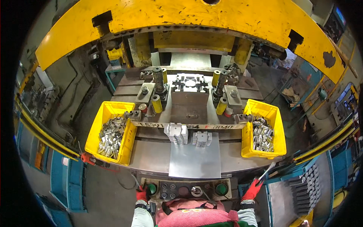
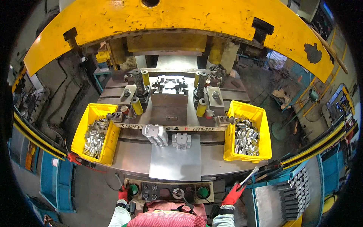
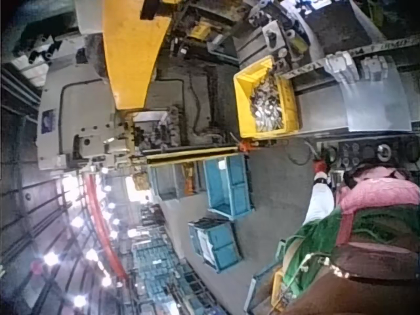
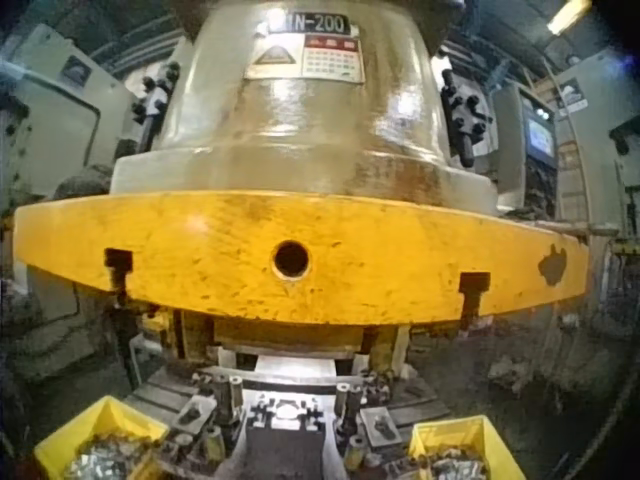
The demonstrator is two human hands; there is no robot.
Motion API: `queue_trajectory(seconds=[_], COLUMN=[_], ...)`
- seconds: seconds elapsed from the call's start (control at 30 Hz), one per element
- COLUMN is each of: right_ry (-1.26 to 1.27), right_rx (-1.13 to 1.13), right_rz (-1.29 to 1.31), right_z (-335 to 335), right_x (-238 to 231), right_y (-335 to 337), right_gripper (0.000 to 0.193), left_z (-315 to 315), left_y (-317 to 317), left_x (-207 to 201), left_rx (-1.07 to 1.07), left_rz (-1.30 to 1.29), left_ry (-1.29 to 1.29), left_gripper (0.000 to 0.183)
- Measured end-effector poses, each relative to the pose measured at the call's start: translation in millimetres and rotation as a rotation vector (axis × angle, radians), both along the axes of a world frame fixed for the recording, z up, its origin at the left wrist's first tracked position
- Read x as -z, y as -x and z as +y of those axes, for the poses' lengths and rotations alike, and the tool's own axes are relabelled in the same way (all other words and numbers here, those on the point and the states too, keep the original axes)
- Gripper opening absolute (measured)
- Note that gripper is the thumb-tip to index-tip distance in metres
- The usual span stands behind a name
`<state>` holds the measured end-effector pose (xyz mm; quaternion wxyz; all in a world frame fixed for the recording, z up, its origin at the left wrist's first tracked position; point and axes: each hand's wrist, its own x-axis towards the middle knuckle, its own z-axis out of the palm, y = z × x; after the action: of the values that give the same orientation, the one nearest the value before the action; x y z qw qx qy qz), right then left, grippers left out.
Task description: Operating a metal stamping press to process small components.
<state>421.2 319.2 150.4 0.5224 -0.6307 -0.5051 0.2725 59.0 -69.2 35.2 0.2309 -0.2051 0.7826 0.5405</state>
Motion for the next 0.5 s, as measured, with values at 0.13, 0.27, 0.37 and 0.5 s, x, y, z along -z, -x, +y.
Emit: queue_trajectory(seconds=[0.13,0.27,0.37,0.5], right_ry=[0.211,-0.576,-0.496,-0.368], right_rx=[-0.647,-0.992,-0.937,-0.902], right_rz=[0.190,-0.396,-0.882,-1.259], right_z=[17,61,79,136], right_x=[-159,-223,-262,-238], right_y=[118,258,339,396], right_gripper=[0.053,0.041,0.034,0.031], left_z=[-18,-24,-15,-7], left_y=[0,6,1,5], left_x=[16,33,23,38], left_rx=[-0.098,-0.010,0.079,0.021], left_rz=[0.159,0.268,0.338,0.227], left_ry=[0.003,0.192,0.217,0.168], left_gripper=[0.047,0.041,0.043,0.050])
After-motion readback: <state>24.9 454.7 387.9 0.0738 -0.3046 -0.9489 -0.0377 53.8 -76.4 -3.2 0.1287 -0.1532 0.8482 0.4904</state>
